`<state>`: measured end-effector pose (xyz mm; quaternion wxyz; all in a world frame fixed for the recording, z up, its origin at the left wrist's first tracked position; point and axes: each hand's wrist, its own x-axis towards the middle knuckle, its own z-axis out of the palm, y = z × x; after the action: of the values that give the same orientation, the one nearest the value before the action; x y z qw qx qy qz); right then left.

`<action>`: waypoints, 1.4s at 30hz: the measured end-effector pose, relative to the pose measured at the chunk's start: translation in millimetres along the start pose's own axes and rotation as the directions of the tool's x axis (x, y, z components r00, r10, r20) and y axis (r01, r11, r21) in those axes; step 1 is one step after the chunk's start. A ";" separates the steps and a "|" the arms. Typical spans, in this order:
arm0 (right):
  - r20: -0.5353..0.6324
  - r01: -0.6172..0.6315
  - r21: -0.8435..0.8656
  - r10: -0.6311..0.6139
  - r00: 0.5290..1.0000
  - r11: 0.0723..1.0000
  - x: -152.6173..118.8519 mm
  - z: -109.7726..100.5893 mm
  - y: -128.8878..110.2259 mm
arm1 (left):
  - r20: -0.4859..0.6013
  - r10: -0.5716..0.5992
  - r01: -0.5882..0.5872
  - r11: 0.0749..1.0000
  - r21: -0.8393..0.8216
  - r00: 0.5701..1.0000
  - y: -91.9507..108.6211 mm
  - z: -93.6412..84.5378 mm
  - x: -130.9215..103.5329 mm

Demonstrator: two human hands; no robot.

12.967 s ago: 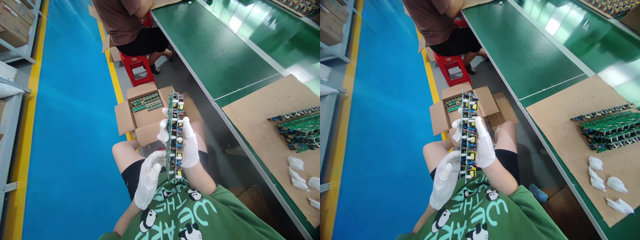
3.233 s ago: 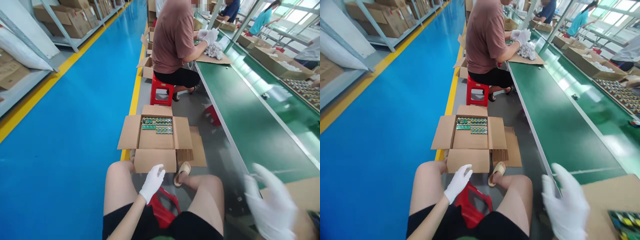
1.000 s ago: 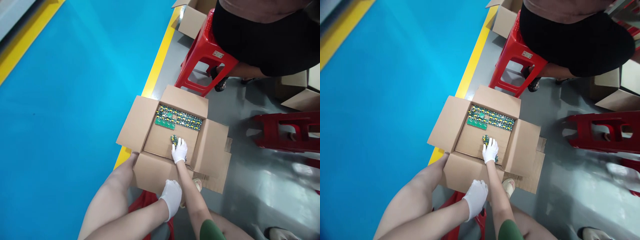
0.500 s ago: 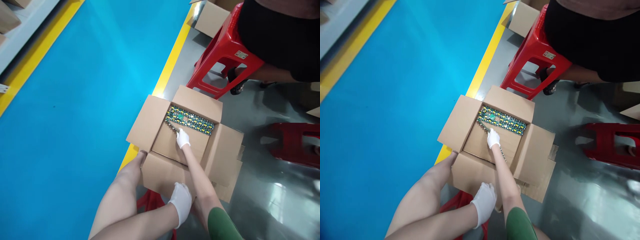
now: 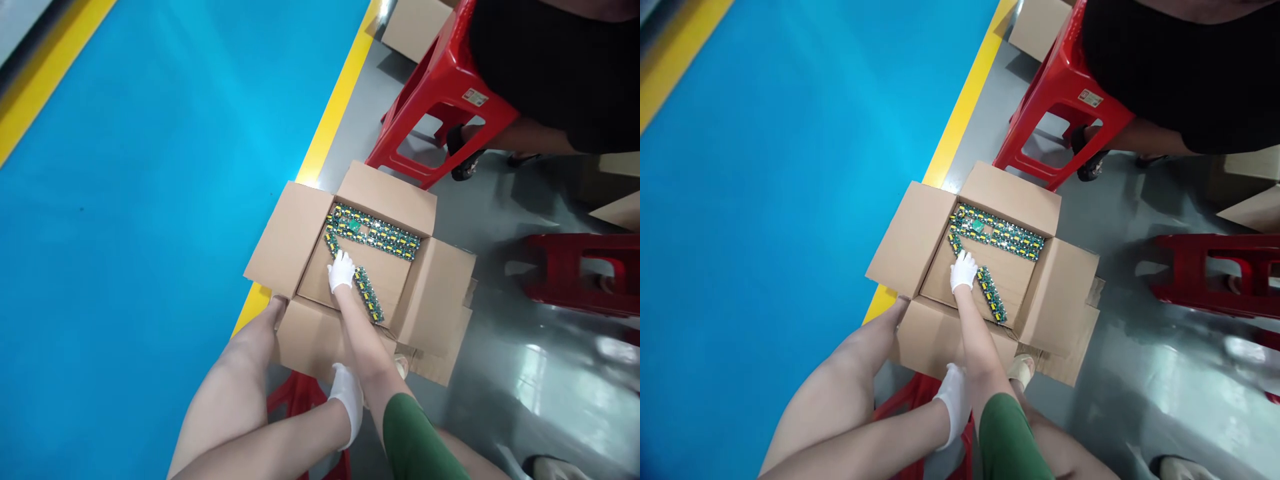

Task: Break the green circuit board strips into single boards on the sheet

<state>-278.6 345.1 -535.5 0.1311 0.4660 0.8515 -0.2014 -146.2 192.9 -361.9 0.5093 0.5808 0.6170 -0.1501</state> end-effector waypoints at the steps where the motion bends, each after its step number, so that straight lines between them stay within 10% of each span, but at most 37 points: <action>1: 0.007 0.005 0.001 -0.005 1.000 1.000 0.9 0.9 0.6 | 0.013 -0.003 0.003 1.000 0.007 1.000 -0.2 1.7 0.4; 15: -0.071 -0.140 0.007 0.140 0.988 0.990 -130.3 21.8 124.3 | -0.024 0.028 -0.028 1.000 0.010 0.999 6.3 5.1 0.3; 30: -0.001 -0.108 0.044 0.108 0.994 0.993 -104.5 8.6 140.1 | 0.020 0.092 -0.093 0.993 0.073 0.996 11.0 -16.5 -4.8; 42: -0.072 -0.134 -0.055 0.130 0.989 0.989 -108.0 19.8 108.7 | -0.031 0.078 -0.076 0.996 0.044 0.996 9.0 -22.4 -5.6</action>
<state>-128.5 308.5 -532.6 0.1291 0.5237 0.8285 -0.1507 -149.7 209.7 -343.9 0.4920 0.6172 0.5992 -0.1338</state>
